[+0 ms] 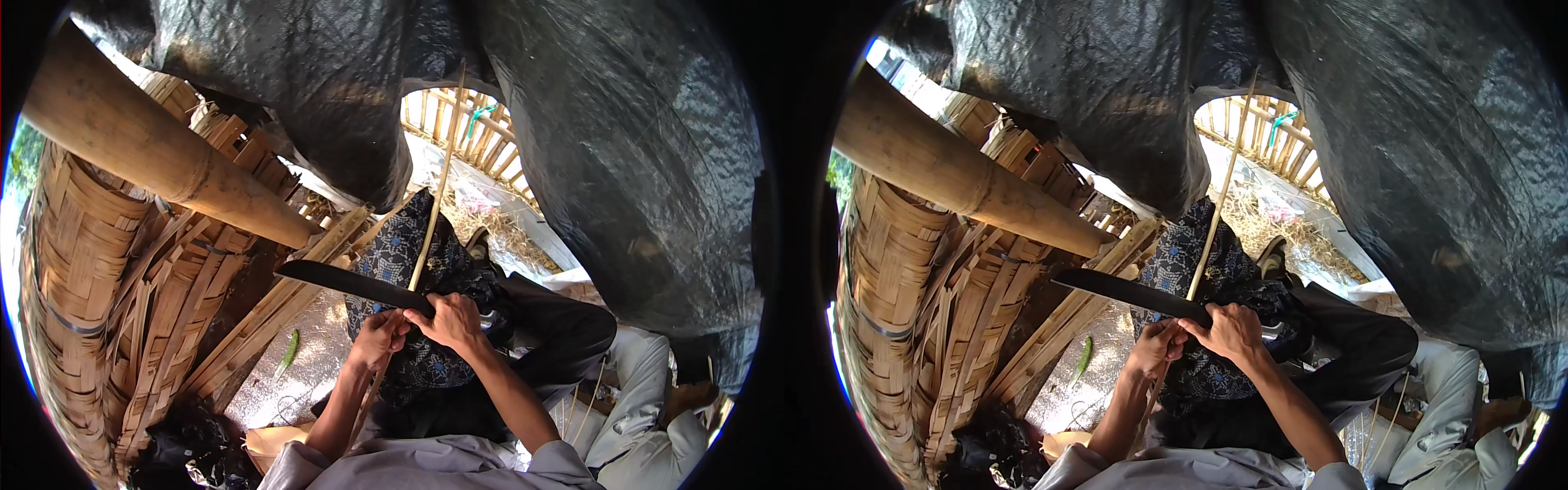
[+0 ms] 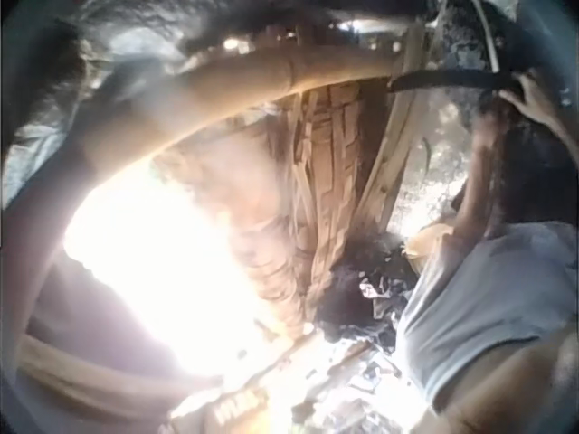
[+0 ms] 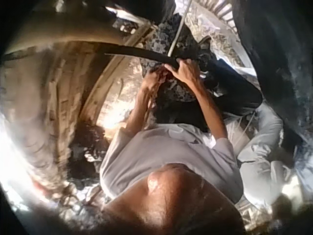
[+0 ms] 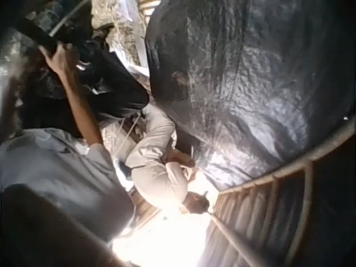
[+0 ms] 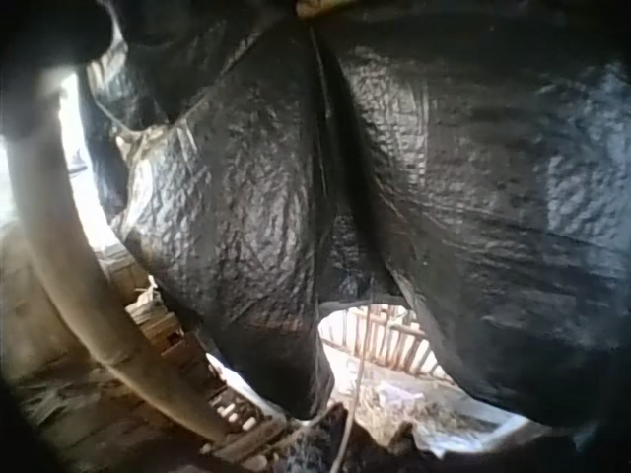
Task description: The person shaves and scrapes along a thin wooden stick using a knife.
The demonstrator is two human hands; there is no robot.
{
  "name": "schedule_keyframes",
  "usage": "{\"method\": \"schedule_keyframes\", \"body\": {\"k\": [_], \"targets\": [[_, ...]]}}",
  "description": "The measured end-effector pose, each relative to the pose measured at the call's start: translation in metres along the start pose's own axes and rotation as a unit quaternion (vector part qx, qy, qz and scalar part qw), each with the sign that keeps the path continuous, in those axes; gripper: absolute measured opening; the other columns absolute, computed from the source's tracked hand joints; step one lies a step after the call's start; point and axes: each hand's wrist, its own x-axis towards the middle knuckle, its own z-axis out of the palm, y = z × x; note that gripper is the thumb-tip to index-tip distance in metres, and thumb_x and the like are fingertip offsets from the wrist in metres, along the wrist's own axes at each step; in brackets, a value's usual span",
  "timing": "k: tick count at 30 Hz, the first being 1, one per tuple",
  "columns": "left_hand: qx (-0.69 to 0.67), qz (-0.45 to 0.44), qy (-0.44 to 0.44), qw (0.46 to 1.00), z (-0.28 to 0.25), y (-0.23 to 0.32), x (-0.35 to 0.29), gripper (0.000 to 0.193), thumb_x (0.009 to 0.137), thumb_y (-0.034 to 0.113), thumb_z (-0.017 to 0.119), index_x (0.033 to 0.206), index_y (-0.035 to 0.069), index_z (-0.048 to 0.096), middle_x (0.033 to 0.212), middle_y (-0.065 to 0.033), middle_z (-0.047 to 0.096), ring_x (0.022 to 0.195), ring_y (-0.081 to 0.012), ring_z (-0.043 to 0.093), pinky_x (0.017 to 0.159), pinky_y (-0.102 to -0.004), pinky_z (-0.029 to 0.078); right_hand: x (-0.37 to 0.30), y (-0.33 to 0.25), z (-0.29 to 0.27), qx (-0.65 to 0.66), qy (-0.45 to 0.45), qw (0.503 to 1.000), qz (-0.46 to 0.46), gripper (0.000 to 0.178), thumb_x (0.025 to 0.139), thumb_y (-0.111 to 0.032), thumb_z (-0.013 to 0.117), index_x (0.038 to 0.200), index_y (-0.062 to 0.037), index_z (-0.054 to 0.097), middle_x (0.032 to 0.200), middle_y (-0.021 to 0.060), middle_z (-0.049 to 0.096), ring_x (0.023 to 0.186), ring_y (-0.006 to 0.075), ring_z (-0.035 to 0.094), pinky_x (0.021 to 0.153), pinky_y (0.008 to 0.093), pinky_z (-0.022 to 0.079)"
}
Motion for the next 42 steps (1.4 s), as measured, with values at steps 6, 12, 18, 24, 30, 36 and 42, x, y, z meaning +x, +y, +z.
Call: {"method": "schedule_keyframes", "body": {"k": [6,12,18,24,30,36,42], "targets": [[-0.026,-0.009,0.014,1.000,0.017,-0.006,0.001,0.024,0.095,0.025,0.047,0.083,0.007,0.053,0.062,0.0054,0.036,0.046,-0.0036,0.028,0.041,-0.0203,0.022,0.006,0.004,0.002,0.027,-0.003,0.999,0.019,0.062,0.074,-0.065,0.055,0.065,-0.0047,0.064,0.055,0.0178,0.060,0.054,0.0341,0.062,0.048,0.0416,0.050],[-0.026,-0.007,0.021,0.999,0.016,-0.005,0.001,0.027,0.096,0.029,0.045,0.078,0.009,0.048,0.059,0.0084,0.031,0.045,-0.0025,0.024,0.040,-0.0197,0.019,0.010,0.002,0.008,0.022,0.005,0.998,0.052,0.067,0.071,-0.071,0.053,0.065,-0.0052,0.065,0.059,0.0196,0.060,0.058,0.0349,0.063,0.051,0.0421,0.051],[-0.010,-0.001,0.050,0.999,0.027,-0.001,-0.004,0.027,0.097,0.028,0.042,0.077,0.011,0.046,0.057,0.0094,0.029,0.044,-0.0021,0.021,0.039,-0.0201,0.018,0.012,-0.002,0.012,0.012,-0.015,0.996,0.092,0.071,0.069,-0.074,0.052,0.069,-0.0044,0.066,0.066,0.0203,0.062,0.068,0.0354,0.064,0.058,0.0440,0.052],[-0.022,-0.002,0.060,0.998,0.031,0.004,-0.008,0.027,0.097,0.029,0.041,0.077,0.011,0.045,0.056,0.0096,0.029,0.043,-0.0021,0.021,0.038,-0.0205,0.017,0.017,-0.004,0.013,0.016,-0.019,0.996,0.091,0.072,0.069,-0.075,0.051,0.071,-0.0047,0.066,0.070,0.0198,0.063,0.070,0.0361,0.064,0.060,0.0435,0.052],[-0.010,0.002,0.062,0.998,0.034,0.006,-0.009,0.025,0.096,0.027,0.043,0.076,0.012,0.046,0.057,0.0094,0.031,0.044,-0.0020,0.024,0.039,-0.0190,0.019,0.022,-0.004,0.010,0.025,-0.016,0.994,0.105,0.072,0.069,-0.074,0.051,0.074,-0.0040,0.067,0.070,0.0200,0.063,0.071,0.0362,0.064,0.063,0.0446,0.052],[-0.004,0.003,0.072,0.997,0.033,0.004,-0.014,0.026,0.096,0.027,0.043,0.075,0.012,0.045,0.055,0.0092,0.029,0.042,-0.0026,0.023,0.038,-0.0200,0.018,0.022,-0.009,0.008,0.020,0.010,0.995,0.095,0.068,0.072,-0.071,0.051,0.072,-0.0043,0.067,0.069,0.0205,0.063,0.068,0.0371,0.063,0.059,0.0436,0.052],[-0.001,-0.028,0.061,0.998,0.029,-0.005,-0.039,0.024,0.097,0.027,0.042,0.079,0.011,0.045,0.055,0.0092,0.026,0.041,-0.0036,0.022,0.037,-0.0211,0.018,0.033,-0.003,0.003,0.069,0.006,0.990,0.125,0.064,0.078,-0.066,0.048,0.070,-0.0047,0.067,0.070,0.0222,0.063,0.069,0.0376,0.064,0.060,0.0446,0.053]]}}
